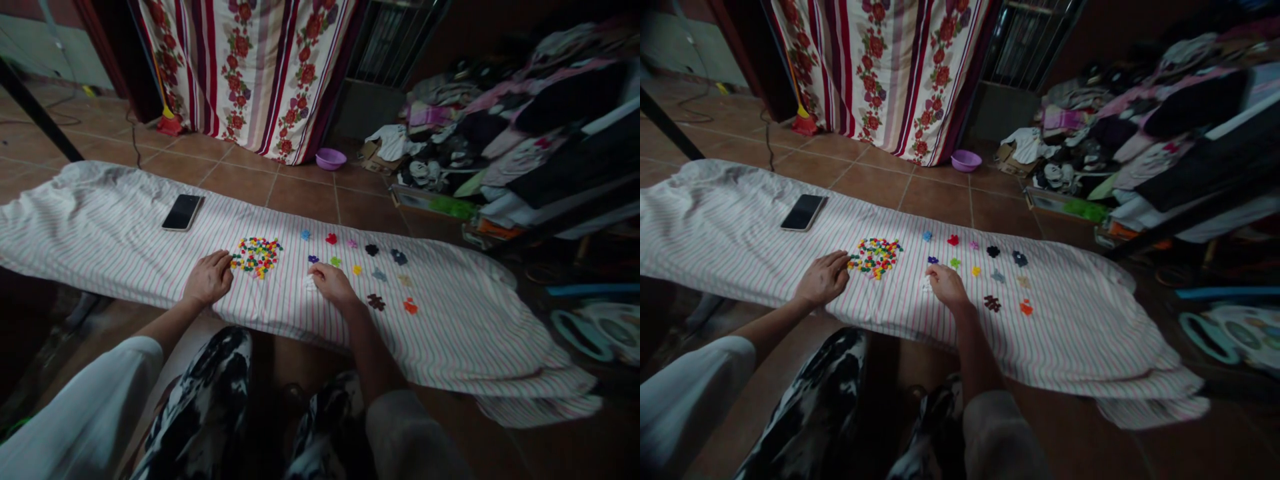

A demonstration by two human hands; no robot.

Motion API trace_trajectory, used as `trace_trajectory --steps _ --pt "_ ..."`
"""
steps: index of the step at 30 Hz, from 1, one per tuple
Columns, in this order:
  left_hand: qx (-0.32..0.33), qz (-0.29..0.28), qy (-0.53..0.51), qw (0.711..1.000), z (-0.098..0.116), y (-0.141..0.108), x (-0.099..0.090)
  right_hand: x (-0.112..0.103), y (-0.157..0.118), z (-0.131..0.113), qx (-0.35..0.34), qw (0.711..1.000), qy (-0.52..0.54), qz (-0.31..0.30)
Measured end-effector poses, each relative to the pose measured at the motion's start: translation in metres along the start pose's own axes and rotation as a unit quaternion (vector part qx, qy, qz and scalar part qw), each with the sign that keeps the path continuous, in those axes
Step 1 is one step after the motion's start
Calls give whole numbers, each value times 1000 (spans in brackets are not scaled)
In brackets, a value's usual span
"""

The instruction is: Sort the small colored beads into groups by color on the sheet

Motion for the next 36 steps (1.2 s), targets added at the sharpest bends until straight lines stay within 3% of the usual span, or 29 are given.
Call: trace_trajectory --steps 11,21,36 --pt "18 7 10 1000 0 0 0 6 -5 -17 -78 995 48 -24" --pt "26 10 24 999 3 0 -1 26 -17 -16 -133 983 -47 -119" --pt "20 15 13 1000 0 0 0 21 -9 -18 -115 992 5 -57"
Point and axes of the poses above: each hand's wrist, its own y-axis towards the middle knuckle, its own x-axis out of the palm, z = x × y, the point moved 9 cm from there along y, towards the middle knuckle, and after that the axes turned 15 degrees about -y, right-handed, at the moved point
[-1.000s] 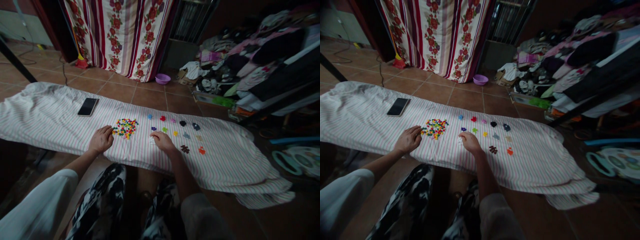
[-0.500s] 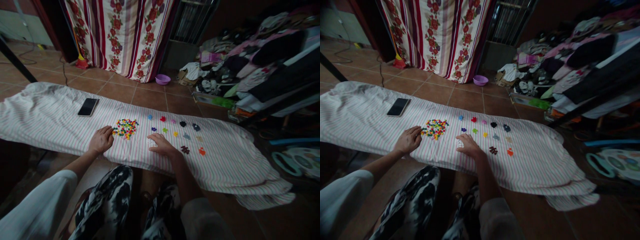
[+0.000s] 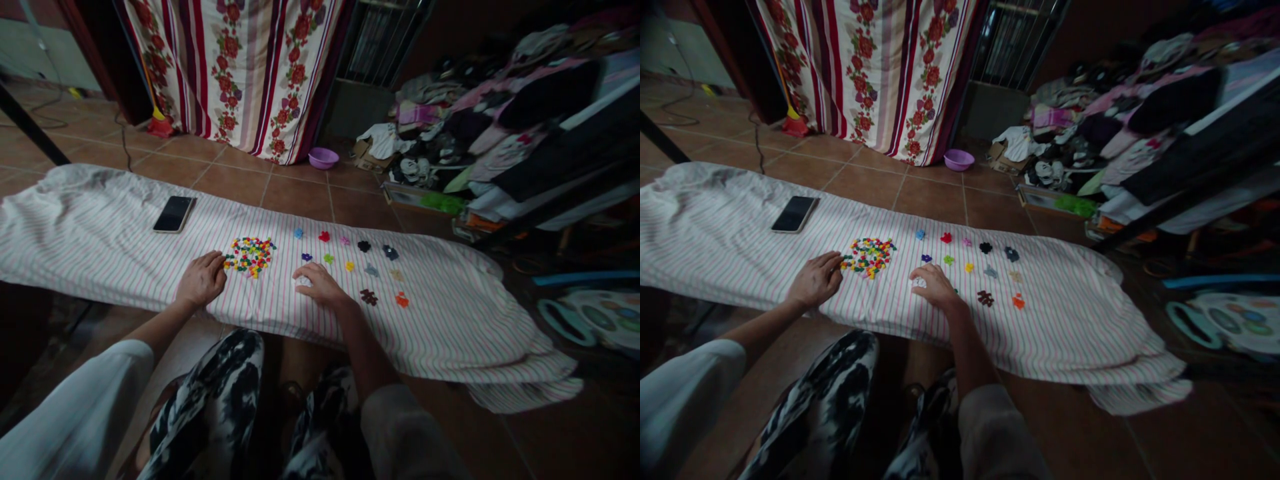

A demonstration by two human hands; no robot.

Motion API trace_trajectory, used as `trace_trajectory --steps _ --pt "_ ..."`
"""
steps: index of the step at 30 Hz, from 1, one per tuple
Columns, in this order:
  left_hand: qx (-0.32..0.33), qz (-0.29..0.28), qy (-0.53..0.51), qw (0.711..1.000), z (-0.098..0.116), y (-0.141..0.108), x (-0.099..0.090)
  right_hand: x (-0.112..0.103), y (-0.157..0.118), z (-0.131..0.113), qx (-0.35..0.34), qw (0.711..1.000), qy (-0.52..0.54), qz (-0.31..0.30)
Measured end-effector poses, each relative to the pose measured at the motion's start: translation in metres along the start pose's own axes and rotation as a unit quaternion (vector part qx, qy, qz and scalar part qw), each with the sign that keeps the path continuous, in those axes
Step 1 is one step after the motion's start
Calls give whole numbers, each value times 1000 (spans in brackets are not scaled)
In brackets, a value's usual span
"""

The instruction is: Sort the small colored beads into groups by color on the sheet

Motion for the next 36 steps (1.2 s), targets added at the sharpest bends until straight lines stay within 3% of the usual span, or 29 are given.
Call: trace_trajectory --steps 24,36 --pt "-16 -8 -19 1000 0 0 0 -2 -1 -11 -36 999 7 -23" --pt "-16 -10 -9 1000 0 0 1 -17 13 -21 -52 997 25 43"
Point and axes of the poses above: each hand's wrist, its own y-axis towards the middle knuckle, its own x-axis out of the palm, z = x × y, the point moved 9 cm from there along y, towards the middle knuckle, and after that the axes turned 15 degrees about -y, right-handed, at the moved point
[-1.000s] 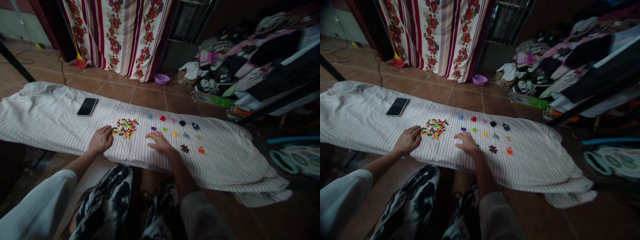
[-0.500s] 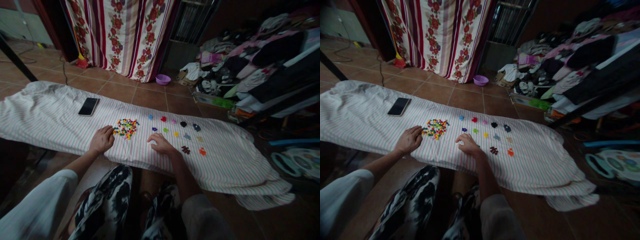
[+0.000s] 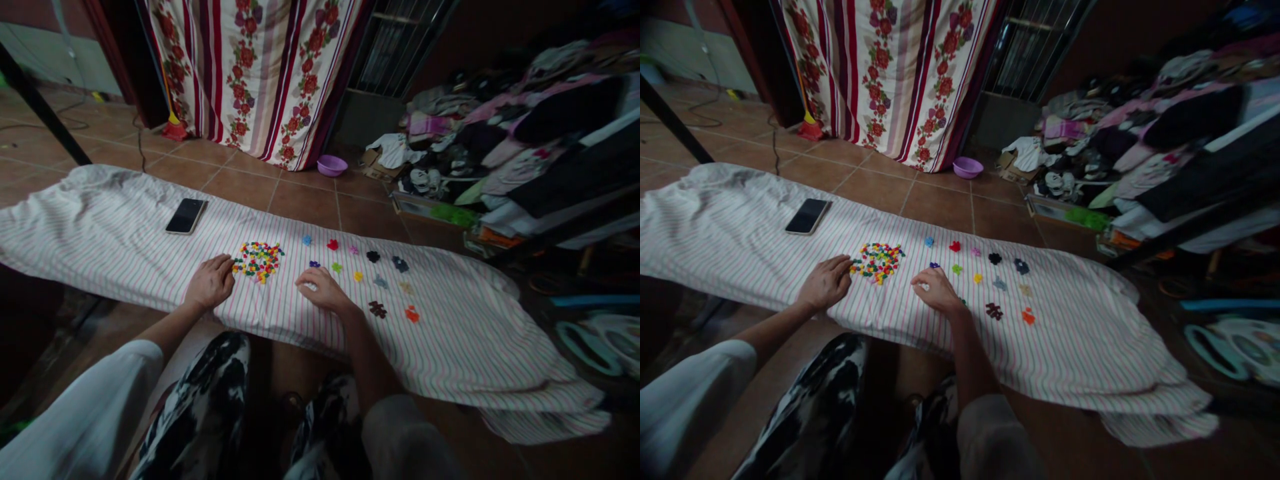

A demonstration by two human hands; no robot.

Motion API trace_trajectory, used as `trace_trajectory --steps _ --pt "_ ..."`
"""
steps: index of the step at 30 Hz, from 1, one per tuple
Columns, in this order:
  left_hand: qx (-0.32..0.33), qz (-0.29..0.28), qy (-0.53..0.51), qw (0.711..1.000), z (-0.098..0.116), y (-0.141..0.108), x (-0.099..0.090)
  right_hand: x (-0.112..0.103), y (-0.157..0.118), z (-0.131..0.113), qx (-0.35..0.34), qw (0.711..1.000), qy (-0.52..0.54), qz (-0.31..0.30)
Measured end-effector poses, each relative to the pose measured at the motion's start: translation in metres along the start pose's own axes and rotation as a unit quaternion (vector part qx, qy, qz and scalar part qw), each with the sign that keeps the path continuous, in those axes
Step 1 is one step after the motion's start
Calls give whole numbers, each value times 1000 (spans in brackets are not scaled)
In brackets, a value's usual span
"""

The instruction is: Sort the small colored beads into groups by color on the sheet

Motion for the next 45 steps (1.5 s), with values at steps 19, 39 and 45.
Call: trace_trajectory --steps 19,39,45 --pt "-3 3 -3 1000 2 1 0 26 79 -26 123 989 -68 40" --pt "-4 3 -6 1000 3 1 1 39 103 -29 183 975 -90 89" --pt "-1 4 -7 1000 4 1 0 36 104 -28 208 970 -102 77"
Point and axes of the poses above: each hand's wrist, its own y-axis towards the middle knuckle, its own x-axis out of the palm, z = x × y, the point moved 9 cm from there along y, towards the middle knuckle, and after that the axes turned 15 degrees about -y, right-handed, at the moved point
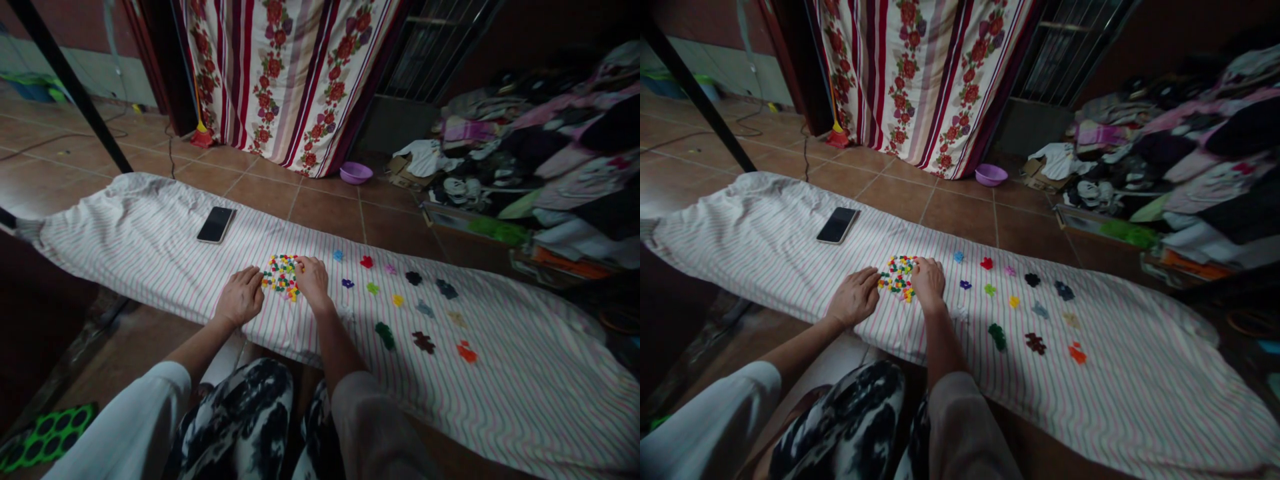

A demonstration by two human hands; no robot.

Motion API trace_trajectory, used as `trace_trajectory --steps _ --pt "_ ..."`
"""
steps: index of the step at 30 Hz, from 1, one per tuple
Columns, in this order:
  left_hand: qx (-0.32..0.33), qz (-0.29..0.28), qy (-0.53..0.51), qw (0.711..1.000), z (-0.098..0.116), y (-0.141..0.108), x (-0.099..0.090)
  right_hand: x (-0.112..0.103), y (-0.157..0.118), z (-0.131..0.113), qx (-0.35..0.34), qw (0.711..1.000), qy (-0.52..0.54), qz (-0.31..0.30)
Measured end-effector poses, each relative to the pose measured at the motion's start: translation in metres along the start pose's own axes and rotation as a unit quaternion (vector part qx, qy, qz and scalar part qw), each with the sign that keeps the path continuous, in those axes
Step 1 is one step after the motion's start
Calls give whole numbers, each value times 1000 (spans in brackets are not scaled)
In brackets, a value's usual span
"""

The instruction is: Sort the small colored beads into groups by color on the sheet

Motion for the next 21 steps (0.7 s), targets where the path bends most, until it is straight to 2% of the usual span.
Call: trace_trajectory --steps 10,15,21 --pt "8 -2 8 1000 2 0 -2 3 5 -1 31 998 -31 -40" --pt "2 0 10 1000 1 0 -1 -2 4 -2 40 998 -39 -19" --pt "5 4 6 1000 0 -1 0 -15 -1 -6 12 1000 -12 25"
Point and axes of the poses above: each hand's wrist, its own y-axis towards the middle knuckle, its own x-axis out of the palm, z = x × y, the point moved 9 cm from there along y, towards the middle knuckle, and after that the axes turned 15 degrees about -y, right-handed, at the moved point
